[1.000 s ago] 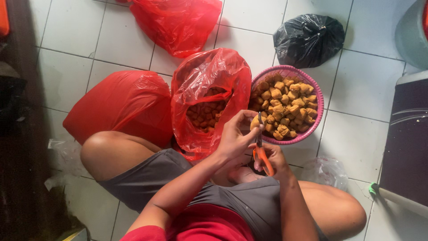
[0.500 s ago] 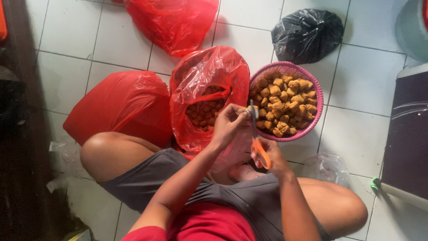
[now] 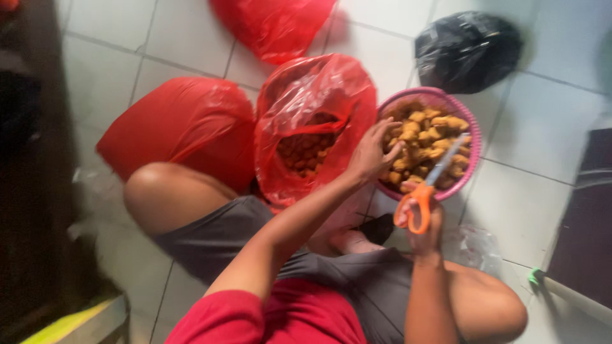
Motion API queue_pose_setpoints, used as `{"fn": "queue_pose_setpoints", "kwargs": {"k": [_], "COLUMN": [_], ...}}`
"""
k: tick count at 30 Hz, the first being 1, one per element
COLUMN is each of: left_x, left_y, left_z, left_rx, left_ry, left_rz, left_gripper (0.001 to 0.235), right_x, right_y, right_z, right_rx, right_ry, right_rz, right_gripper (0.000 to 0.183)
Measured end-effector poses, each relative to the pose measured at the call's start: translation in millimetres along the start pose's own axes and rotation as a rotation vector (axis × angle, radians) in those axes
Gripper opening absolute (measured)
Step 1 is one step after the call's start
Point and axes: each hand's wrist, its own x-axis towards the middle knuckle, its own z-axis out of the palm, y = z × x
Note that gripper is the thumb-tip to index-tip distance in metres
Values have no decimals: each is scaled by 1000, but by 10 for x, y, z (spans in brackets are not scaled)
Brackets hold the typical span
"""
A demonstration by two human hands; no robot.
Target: The person sits on the floor and uses orange-handled scissors to cut small, brown, fried food items taken from a red plastic bag. The cut pieces are placed into a pink plastic basket. The person repeatedly picks up items, cuts them, and transfers them to the basket.
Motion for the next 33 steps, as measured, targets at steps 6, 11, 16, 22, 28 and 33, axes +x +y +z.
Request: {"fn": "queue_pose_setpoints", "kwargs": {"k": [6,11,16,22,28,33], "left_x": [-732,-1181,-1048,-948,-988,-1036], "left_y": [-1453,-2181,-2045,-1794,-1801,-1815], "left_z": [-596,-588,-712,-876,-974,-1049], "left_rx": [121,399,778,843,883,804], "left_ry": [263,-109,-263,-316,-261,-261], "left_rz": [-378,-602,-544,-316,-444,-379], "left_gripper": [27,41,21,19,26,39], "right_x": [3,26,91,143,154,119], "right_y": [-8,78,73,78,55,3], "right_z": [-45,1,63,92,141,197], "right_rx": [-74,-103,-152,-143,-143,-197], "right_ry": [62,57,52,47,26,23], "right_rz": [32,120,135,168,187,176], "right_gripper": [45,49,51,56,57,55]}}
